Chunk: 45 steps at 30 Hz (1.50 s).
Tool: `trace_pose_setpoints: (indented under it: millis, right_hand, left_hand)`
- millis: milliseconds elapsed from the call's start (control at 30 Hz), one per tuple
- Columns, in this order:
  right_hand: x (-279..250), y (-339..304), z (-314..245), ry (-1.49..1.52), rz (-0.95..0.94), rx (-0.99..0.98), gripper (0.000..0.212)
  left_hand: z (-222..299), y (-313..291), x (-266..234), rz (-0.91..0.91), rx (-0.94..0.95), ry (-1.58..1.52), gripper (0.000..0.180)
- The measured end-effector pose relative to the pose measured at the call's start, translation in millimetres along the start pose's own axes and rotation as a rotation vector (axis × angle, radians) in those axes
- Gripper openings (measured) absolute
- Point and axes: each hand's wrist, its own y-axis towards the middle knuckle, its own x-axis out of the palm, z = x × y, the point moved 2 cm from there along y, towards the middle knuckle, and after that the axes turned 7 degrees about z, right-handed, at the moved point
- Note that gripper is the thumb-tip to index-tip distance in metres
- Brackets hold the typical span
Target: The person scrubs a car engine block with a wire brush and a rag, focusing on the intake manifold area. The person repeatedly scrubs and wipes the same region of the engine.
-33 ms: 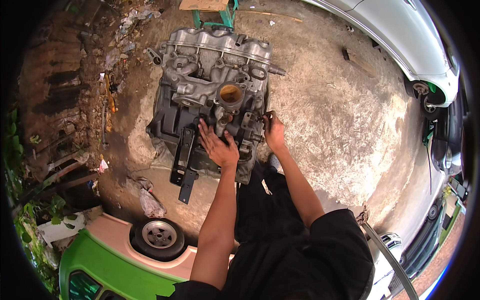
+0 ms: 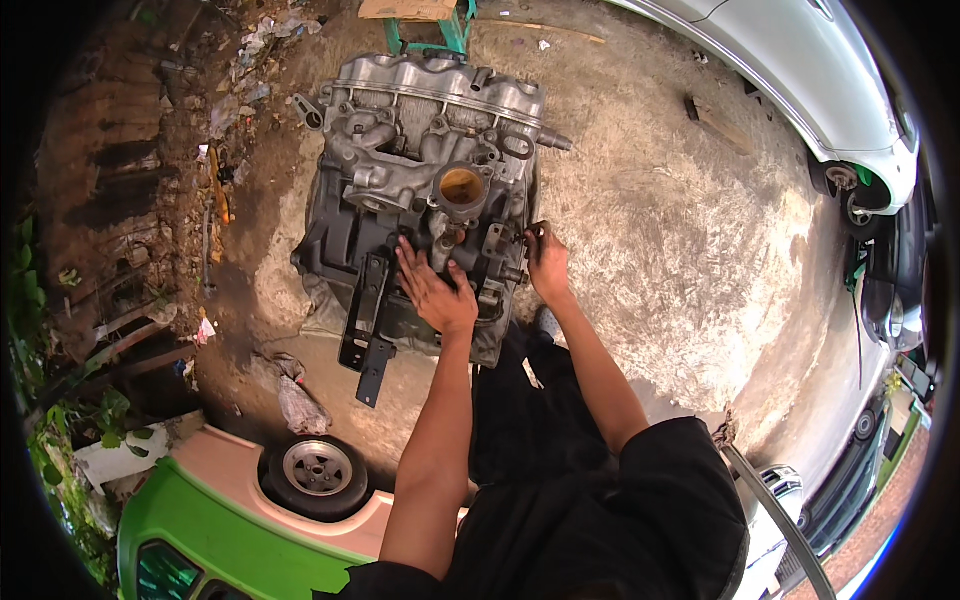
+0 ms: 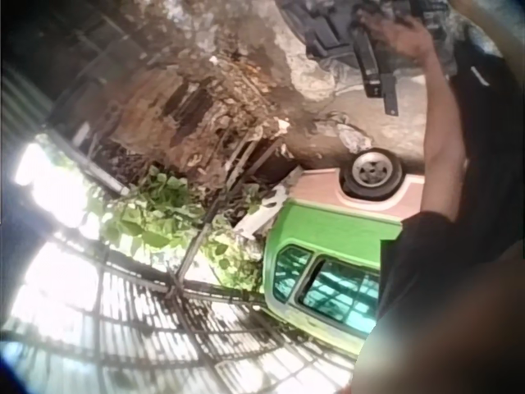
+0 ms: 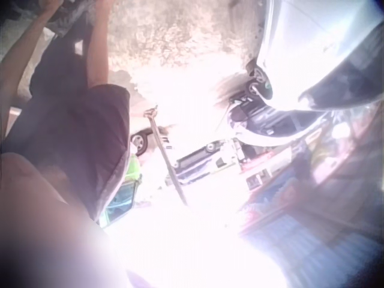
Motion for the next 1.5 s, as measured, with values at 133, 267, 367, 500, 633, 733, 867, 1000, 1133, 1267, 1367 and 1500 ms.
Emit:
trace_pose_setpoints:
  millis: [133, 267, 367, 500, 633, 733, 867, 1000, 1133, 1267, 1367, 1500]
  right_hand:
    - [-0.9, -2.6, -1.1, 0.029, -0.032, 0.033, 0.013]
    - [-0.5, -2.8, -1.8, -0.002, -0.054, 0.043, 0.016]
    - [0.9, 0.2, -2.4, -0.009, -0.026, -0.002, 0.019]
    - [2.5, 3.2, 0.6, -0.002, -0.020, -0.021, 0.021]
    - [4.6, 0.9, 5.7, 0.013, -0.044, -0.013, 0.020]
    - [6.9, 1.9, 8.1, 0.057, -0.045, -0.051, 0.019]
    - [9.2, 7.1, 8.5, 0.037, 0.001, -0.193, 0.015]
    - [16.7, 18.8, 17.3, 0.087, 0.069, -0.097, 0.015]
    - [36.5, 43.6, 47.8, 0.077, 0.117, 0.161, 0.024]
    - [68.5, 61.7, 91.3, 0.025, 0.013, 0.443, 0.039]
    - [80.7, 58.0, 119.9, 0.067, -0.142, 0.666, 0.036]
    - [87.6, 44.3, 129.8, 0.574, -0.372, 0.984, 0.032]
  left_hand:
    - [-1.2, 0.1, 1.2, -0.008, 0.001, 0.015, 0.050]
    - [-2.5, -0.7, 2.4, -0.012, -0.003, 0.019, 0.049]
    - [-2.4, -1.2, 2.5, 0.001, 0.006, 0.005, 0.050]
    - [-2.5, -1.6, 3.2, -0.015, -0.010, 0.021, 0.051]
    - [-3.0, -2.1, 2.8, -0.016, -0.012, 0.023, 0.052]
    - [-1.8, -1.9, 2.1, -0.006, -0.012, 0.025, 0.052]
    - [0.7, 0.3, 0.6, -0.005, 0.002, 0.026, 0.051]
    - [1.8, 1.2, -0.2, 0.002, 0.017, 0.004, 0.050]
    - [0.4, -0.7, 1.0, -0.011, 0.013, 0.032, 0.050]
    - [-0.2, -0.8, 1.7, -0.018, 0.010, 0.044, 0.052]
    - [1.3, -0.6, 1.6, -0.001, 0.008, 0.020, 0.053]
    - [0.2, 0.2, 1.5, 0.010, 0.024, 0.024, 0.055]
